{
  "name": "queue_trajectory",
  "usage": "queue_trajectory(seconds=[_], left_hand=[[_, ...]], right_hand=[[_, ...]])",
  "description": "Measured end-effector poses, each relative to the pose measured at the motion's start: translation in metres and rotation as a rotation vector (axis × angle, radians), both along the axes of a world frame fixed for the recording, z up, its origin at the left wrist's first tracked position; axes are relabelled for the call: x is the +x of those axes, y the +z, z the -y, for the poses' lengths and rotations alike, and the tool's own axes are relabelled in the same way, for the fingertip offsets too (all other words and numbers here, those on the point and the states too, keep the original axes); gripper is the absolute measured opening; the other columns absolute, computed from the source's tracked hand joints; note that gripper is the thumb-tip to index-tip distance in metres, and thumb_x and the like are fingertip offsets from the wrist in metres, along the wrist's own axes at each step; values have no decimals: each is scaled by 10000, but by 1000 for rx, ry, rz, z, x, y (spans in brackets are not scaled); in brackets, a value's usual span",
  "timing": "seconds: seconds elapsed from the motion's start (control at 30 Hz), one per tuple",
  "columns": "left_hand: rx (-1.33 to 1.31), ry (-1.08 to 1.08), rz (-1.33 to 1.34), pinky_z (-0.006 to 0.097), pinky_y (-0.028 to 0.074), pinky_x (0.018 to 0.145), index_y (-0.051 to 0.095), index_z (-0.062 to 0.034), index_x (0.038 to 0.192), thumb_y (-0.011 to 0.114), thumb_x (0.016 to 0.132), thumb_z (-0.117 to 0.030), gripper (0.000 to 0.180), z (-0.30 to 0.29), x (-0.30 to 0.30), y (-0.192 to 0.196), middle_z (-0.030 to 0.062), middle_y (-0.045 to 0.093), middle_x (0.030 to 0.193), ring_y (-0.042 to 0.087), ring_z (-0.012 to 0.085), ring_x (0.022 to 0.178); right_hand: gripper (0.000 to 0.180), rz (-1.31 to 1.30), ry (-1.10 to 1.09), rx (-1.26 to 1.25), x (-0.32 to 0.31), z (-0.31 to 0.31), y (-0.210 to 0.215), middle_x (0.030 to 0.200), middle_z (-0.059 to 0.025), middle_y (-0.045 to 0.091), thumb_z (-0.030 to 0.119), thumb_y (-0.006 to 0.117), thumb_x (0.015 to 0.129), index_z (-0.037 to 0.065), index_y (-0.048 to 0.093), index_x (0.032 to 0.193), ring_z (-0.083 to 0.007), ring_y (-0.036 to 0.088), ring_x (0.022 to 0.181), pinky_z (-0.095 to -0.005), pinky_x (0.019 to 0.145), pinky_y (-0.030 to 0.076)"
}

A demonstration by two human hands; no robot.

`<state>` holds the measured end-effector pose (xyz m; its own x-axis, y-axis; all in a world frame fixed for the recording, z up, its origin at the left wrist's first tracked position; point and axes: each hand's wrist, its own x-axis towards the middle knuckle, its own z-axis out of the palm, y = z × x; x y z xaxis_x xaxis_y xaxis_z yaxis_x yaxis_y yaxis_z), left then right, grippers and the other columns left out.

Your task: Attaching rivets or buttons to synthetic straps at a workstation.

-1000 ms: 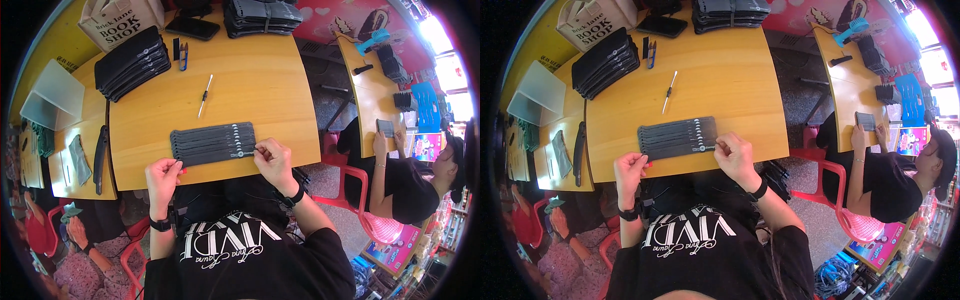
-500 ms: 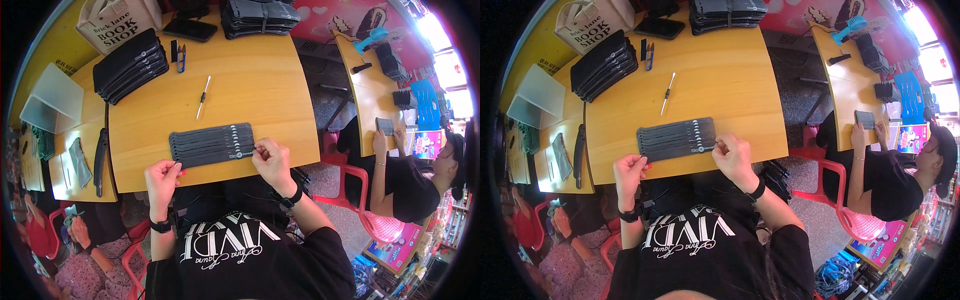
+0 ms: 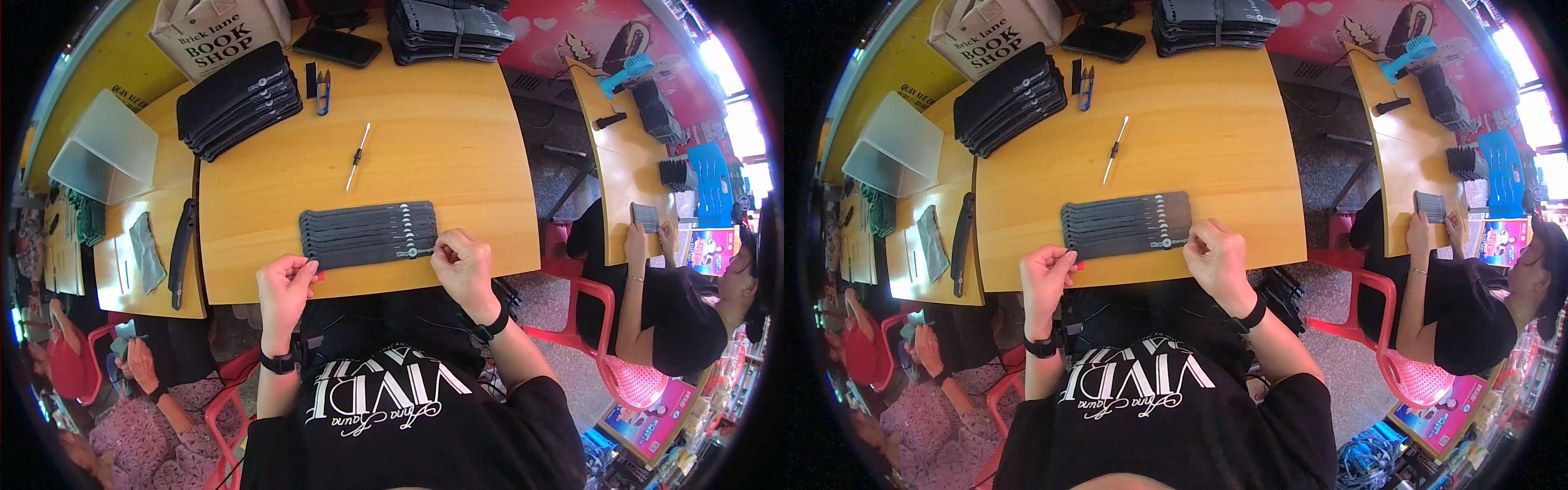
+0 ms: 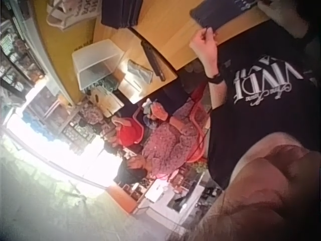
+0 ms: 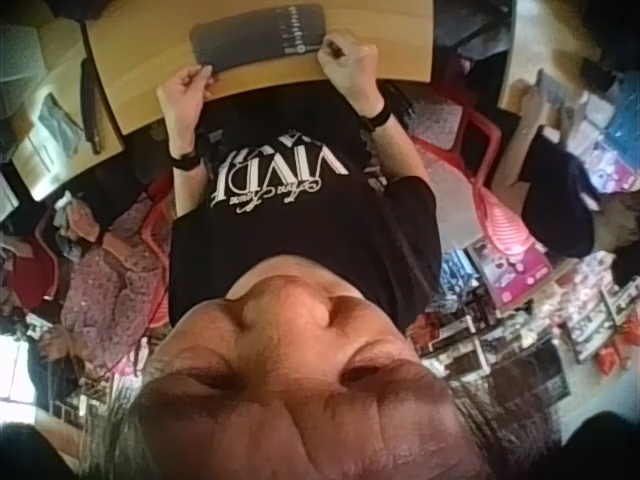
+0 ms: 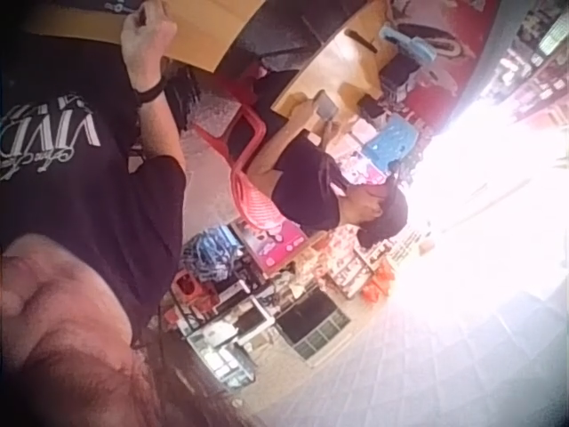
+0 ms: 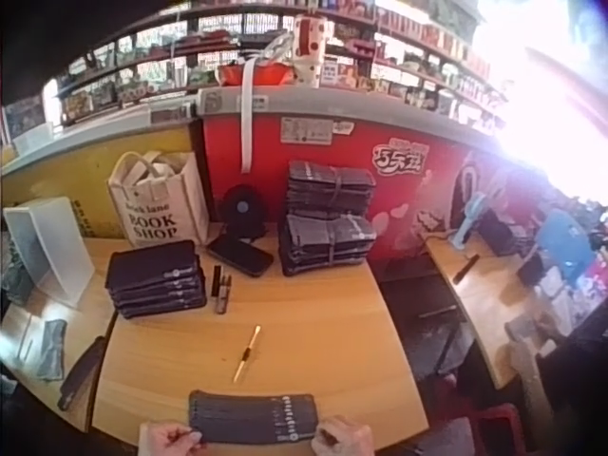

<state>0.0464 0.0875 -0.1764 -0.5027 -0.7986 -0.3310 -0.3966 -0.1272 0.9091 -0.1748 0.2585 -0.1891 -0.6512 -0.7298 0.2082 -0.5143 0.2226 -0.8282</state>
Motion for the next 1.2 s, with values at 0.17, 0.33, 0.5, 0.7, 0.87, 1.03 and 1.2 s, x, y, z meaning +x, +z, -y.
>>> queue_trajectory(seconds=[0.17,0.33,0.5,0.7,0.87,1.03,1.2], left_hand=[[-11,2,7,199,457,471,656,50,840,671,869,-64,118,0,1,-1,61,667,688,630,77,603],[-218,2,78,263,456,516,649,64,742,729,797,-55,153,0,1,-5,100,653,605,603,98,547],[-225,-13,78,260,458,516,650,60,743,727,798,-62,154,2,0,-7,117,663,611,610,114,532],[-248,-7,72,260,453,507,638,55,719,729,798,-65,170,1,0,-6,126,669,613,617,123,520],[-272,-19,129,264,451,500,639,46,705,737,788,-83,182,0,-7,6,129,668,610,620,138,510],[-307,-24,186,292,442,488,644,29,689,758,754,-114,194,7,1,-3,130,652,587,599,167,483],[-393,-138,190,313,456,535,644,37,786,727,790,-126,183,5,9,6,153,661,694,621,225,576]], right_hand=[[99,-31,-17,-27,2,2,-1,635,-69,550,-106,601,695,-16,579,730,-108,518,525,-238,494,407],[108,-33,-20,-9,2,0,3,634,-122,553,-91,605,670,-6,564,722,-216,553,516,-296,493,435],[111,-7,-21,10,2,0,3,634,-117,550,-105,597,679,-11,562,726,-195,545,514,-284,493,430],[109,-9,-10,9,3,0,2,642,-114,556,-112,594,689,-18,559,731,-176,541,510,-274,490,428],[111,-13,-31,28,2,-2,2,644,-110,560,-112,595,688,-17,558,729,-169,541,514,-272,492,428],[103,-1,-19,-6,2,0,2,636,-112,559,-101,598,694,-13,557,731,-175,558,527,-273,504,440],[95,53,11,-11,-1,-1,-2,649,-120,575,-72,622,711,-7,579,765,-215,574,510,-299,510,464]])
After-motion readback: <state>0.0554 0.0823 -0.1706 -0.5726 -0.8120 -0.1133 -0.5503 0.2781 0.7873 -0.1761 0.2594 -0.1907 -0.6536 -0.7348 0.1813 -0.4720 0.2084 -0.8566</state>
